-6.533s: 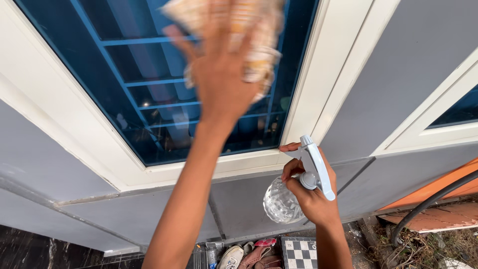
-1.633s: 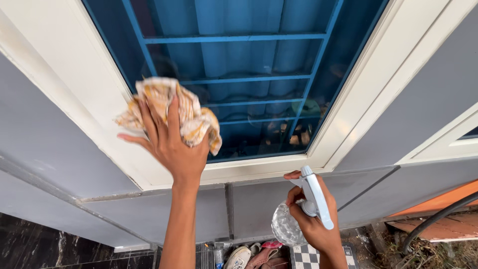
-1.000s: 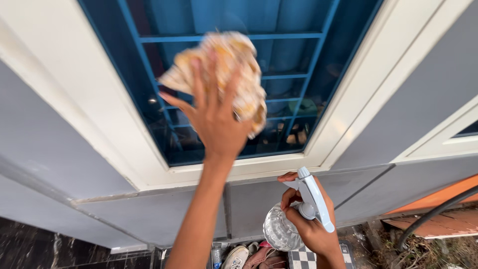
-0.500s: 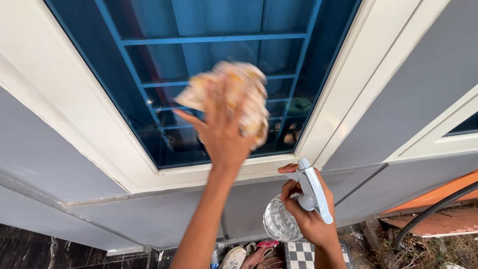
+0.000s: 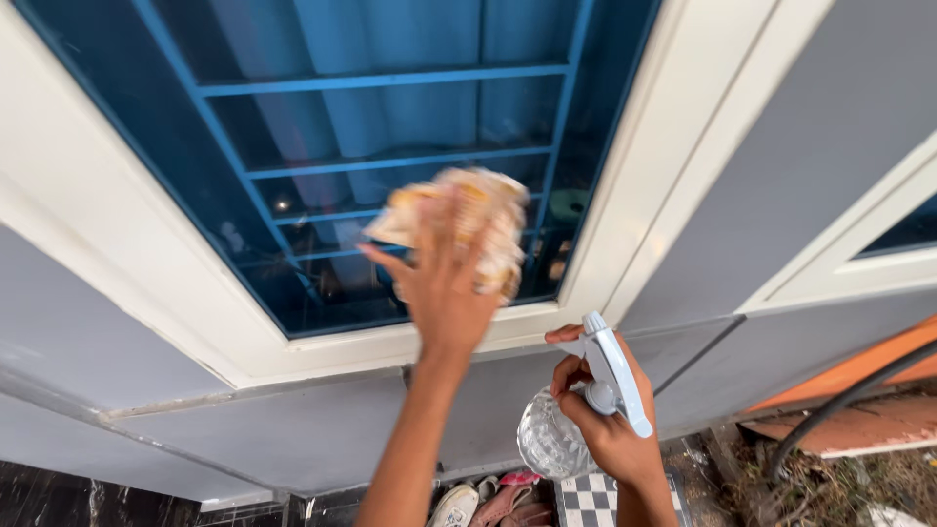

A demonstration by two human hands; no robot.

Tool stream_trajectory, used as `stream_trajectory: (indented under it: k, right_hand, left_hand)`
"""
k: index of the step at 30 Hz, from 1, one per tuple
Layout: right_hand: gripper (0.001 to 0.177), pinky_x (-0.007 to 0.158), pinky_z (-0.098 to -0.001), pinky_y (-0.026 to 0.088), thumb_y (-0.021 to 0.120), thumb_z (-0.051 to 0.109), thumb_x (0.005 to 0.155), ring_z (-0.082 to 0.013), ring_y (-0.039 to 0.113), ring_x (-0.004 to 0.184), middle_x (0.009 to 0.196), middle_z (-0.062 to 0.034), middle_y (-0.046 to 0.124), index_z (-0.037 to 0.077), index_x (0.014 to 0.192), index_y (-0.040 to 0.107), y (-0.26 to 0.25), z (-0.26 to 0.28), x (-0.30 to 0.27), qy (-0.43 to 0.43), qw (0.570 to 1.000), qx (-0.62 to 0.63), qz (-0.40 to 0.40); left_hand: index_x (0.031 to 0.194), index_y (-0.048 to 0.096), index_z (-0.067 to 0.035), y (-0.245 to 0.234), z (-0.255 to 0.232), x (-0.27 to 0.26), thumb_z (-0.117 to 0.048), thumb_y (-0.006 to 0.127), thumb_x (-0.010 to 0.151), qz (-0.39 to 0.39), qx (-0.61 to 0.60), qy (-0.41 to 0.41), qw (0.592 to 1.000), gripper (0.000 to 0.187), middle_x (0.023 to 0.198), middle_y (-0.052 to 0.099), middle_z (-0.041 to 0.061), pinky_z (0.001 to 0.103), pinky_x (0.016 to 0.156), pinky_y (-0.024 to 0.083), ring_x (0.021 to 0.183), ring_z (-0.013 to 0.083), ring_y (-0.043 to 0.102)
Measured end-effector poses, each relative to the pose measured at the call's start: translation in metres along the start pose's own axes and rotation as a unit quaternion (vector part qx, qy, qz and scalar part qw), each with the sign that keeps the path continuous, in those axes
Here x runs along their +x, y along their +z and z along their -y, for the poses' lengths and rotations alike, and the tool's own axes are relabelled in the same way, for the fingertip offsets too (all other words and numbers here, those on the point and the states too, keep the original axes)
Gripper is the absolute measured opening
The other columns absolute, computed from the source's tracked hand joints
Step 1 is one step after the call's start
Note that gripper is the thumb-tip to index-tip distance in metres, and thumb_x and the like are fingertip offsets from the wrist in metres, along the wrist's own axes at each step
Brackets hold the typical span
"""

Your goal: The person sprays a liquid from a bottle onto a window and its white frame, then wipes the glass and the frame with a cloth. They repeat these actions to clean different sections of the window.

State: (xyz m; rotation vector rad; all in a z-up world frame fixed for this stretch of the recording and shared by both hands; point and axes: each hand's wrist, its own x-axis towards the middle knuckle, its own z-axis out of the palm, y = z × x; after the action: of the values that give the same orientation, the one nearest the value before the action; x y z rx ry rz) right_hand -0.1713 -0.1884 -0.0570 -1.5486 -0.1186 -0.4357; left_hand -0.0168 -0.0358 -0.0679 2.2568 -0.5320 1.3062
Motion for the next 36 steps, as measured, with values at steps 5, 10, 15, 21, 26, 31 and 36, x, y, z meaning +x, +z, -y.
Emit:
stream_trajectory:
  k: [5, 10, 15, 21, 26, 31, 36]
  right_hand:
    - [0.056, 0.063, -0.031, 0.051, 0.056, -0.016, 0.065, -0.0163, 0.064, 0.07, 0.101, -0.0144, 0.072, -0.002, 0.119, 0.064, -0.002, -0.004, 0.003, 0.012, 0.998, -0.054, -0.007]
    - [0.054, 0.063, -0.0296, 0.051, 0.057, -0.014, 0.065, -0.0144, 0.063, 0.07, 0.103, -0.0082, 0.07, -0.001, 0.116, 0.06, -0.002, -0.008, 0.008, 0.001, 1.0, -0.026, 0.002]
    - [0.054, 0.064, -0.0285, 0.049, 0.058, -0.014, 0.067, -0.0131, 0.061, 0.068, 0.074, -0.0067, 0.065, 0.001, 0.119, 0.063, -0.01, -0.022, 0.018, -0.01, 0.999, -0.035, 0.021]
    - [0.049, 0.062, -0.0264, 0.048, 0.061, -0.012, 0.072, -0.0102, 0.058, 0.065, 0.07, -0.0028, 0.064, 0.006, 0.117, 0.063, -0.012, -0.029, 0.049, -0.043, 0.996, -0.082, 0.011]
    - [0.043, 0.061, -0.0271, 0.045, 0.061, -0.011, 0.078, -0.0104, 0.055, 0.066, 0.072, -0.0034, 0.062, 0.006, 0.118, 0.064, -0.01, -0.035, 0.063, -0.056, 0.995, -0.088, -0.002]
    - [0.046, 0.064, -0.0256, 0.047, 0.061, -0.012, 0.076, -0.0094, 0.058, 0.067, 0.071, -0.0034, 0.063, 0.006, 0.118, 0.062, -0.011, -0.046, 0.064, -0.078, 0.995, -0.065, 0.018]
    - [0.046, 0.06, -0.0259, 0.045, 0.06, -0.012, 0.075, -0.0098, 0.055, 0.063, 0.068, -0.0039, 0.063, 0.006, 0.116, 0.063, -0.009, -0.052, 0.064, -0.033, 0.997, -0.063, -0.004]
  left_hand:
    - [0.147, 0.055, -0.036, 0.004, 0.01, 0.015, -0.038, 0.094, 0.073, -0.028, -0.011, -0.003, 1.0, 0.084, 0.17, 0.027, 0.001, 0.082, 0.118, -0.01, 0.16, 0.0305, 0.018]
    - [0.141, 0.059, -0.035, 0.021, -0.024, -0.015, -0.033, 0.093, 0.064, 0.138, 0.032, 0.032, 0.989, 0.084, 0.168, 0.032, 0.0, 0.082, 0.114, -0.011, 0.157, 0.025, 0.022]
    - [0.14, 0.06, -0.033, 0.012, -0.02, -0.012, -0.035, 0.092, 0.064, 0.104, -0.02, -0.018, 0.994, 0.083, 0.165, 0.032, 0.001, 0.084, 0.11, -0.012, 0.155, 0.027, 0.019]
    - [0.145, 0.058, -0.029, 0.01, -0.019, -0.001, -0.029, 0.092, 0.065, 0.076, -0.035, -0.015, 0.996, 0.086, 0.166, 0.029, 0.004, 0.082, 0.113, -0.011, 0.155, 0.0335, 0.018]
    - [0.14, 0.061, -0.036, 0.026, -0.027, -0.044, -0.029, 0.093, 0.064, 0.121, 0.029, -0.006, 0.992, 0.083, 0.169, 0.033, -0.003, 0.078, 0.119, -0.009, 0.159, 0.0268, 0.022]
    - [0.144, 0.058, -0.028, 0.011, -0.015, -0.031, -0.026, 0.093, 0.066, 0.058, 0.01, -0.055, 0.997, 0.085, 0.166, 0.03, 0.007, 0.08, 0.114, -0.01, 0.156, 0.036, 0.018]
    - [0.142, 0.057, -0.024, 0.012, -0.02, -0.001, -0.025, 0.09, 0.067, 0.017, -0.04, -0.034, 0.998, 0.082, 0.164, 0.029, 0.009, 0.081, 0.114, -0.007, 0.154, 0.0374, 0.016]
